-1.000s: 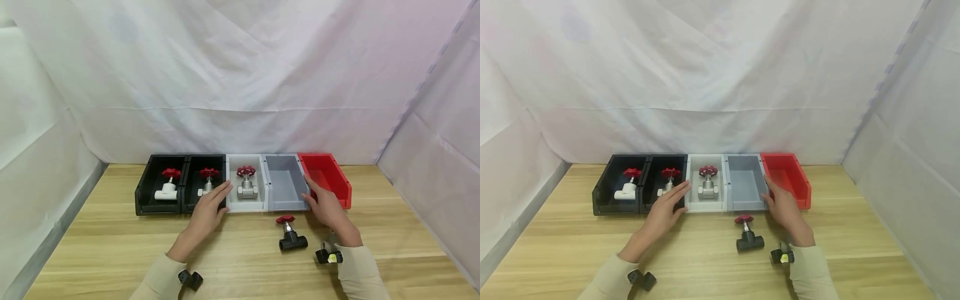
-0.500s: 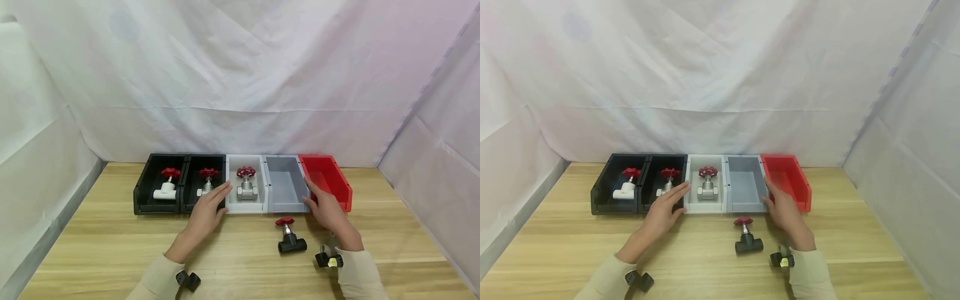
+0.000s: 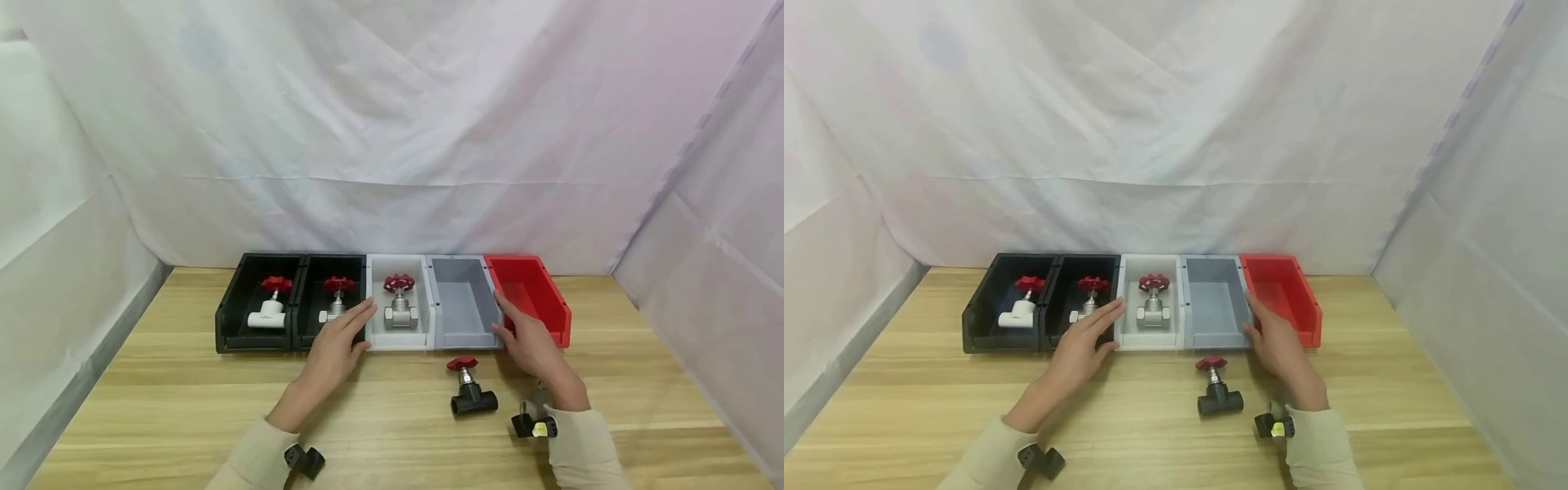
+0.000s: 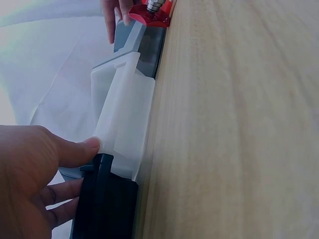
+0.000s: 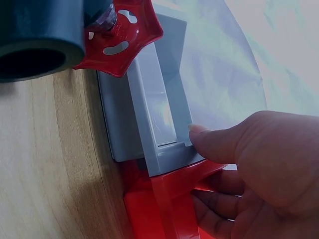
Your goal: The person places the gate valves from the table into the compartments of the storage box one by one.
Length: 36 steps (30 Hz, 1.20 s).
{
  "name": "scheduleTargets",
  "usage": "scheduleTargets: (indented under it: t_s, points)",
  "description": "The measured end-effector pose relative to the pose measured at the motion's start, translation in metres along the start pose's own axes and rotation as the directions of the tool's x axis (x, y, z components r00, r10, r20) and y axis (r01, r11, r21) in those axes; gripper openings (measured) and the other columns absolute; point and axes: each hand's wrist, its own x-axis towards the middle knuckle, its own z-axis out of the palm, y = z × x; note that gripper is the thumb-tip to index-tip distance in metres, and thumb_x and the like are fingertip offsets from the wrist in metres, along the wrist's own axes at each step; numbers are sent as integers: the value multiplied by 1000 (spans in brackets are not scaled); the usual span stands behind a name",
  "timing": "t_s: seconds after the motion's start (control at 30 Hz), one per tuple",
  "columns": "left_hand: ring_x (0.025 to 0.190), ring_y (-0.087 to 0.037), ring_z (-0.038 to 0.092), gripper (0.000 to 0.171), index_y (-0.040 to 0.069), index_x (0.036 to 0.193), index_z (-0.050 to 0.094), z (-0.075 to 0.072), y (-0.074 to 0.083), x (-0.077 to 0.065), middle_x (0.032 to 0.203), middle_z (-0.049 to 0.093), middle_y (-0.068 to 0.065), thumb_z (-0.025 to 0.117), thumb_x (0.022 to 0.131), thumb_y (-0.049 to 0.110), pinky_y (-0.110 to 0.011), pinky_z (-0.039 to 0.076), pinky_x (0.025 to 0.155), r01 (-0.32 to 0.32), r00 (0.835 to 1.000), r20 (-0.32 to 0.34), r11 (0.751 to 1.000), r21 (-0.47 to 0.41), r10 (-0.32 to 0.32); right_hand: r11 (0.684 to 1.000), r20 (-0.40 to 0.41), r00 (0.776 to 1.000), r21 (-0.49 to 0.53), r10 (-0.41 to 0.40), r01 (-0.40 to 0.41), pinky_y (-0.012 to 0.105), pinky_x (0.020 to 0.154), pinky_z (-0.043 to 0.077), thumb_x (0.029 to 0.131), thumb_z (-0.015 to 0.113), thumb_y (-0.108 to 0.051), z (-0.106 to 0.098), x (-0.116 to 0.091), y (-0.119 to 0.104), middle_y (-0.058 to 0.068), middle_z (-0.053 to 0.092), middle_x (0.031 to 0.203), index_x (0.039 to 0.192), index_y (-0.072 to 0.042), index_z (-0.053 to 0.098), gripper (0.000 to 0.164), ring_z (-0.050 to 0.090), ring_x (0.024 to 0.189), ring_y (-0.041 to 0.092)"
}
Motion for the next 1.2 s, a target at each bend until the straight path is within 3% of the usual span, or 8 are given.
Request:
scheduleTargets:
  t_s: [0.47,0.7,0.87,1.03,1.2]
  points:
    - [115,-28,56,73,11,140,51,-1,0,0,144,46,-2,82,74,4,-47,46,90,-3,1000,-3,1000,-1,3,999,-51,998,39,-23,25,47,78,54,88,70,-15,-7,-3,-5,23,54,129,150,-11,33,72,57,103,37]
    - [116,-28,55,73,12,140,50,1,0,2,145,45,-1,81,75,4,-47,45,91,3,1000,-2,1000,-6,-3,996,-191,981,72,-29,43,51,78,53,91,67,-15,-25,-8,-11,18,60,114,134,-2,50,49,58,99,34]
    - [117,-27,54,73,12,140,50,1,0,2,145,45,-1,81,75,5,-47,45,92,-5,1000,0,1000,-11,5,993,-240,968,80,-69,91,51,76,53,89,69,-15,-32,-16,-16,15,60,112,130,-3,52,46,58,97,30]
    - [116,-28,55,74,12,140,50,0,-1,1,144,46,-1,82,74,4,-47,46,91,-11,1000,-9,1000,-5,10,979,-231,962,104,-145,173,41,73,56,88,71,-13,-32,-29,-21,7,61,113,129,-7,55,44,60,96,22]
    - [115,-28,56,74,11,140,50,-1,-2,0,144,46,-2,82,74,3,-48,46,90,-11,1000,-7,1000,-9,11,958,-171,966,179,-195,225,26,71,55,88,71,-14,-27,-46,-25,-1,64,108,127,-15,58,41,62,92,13]
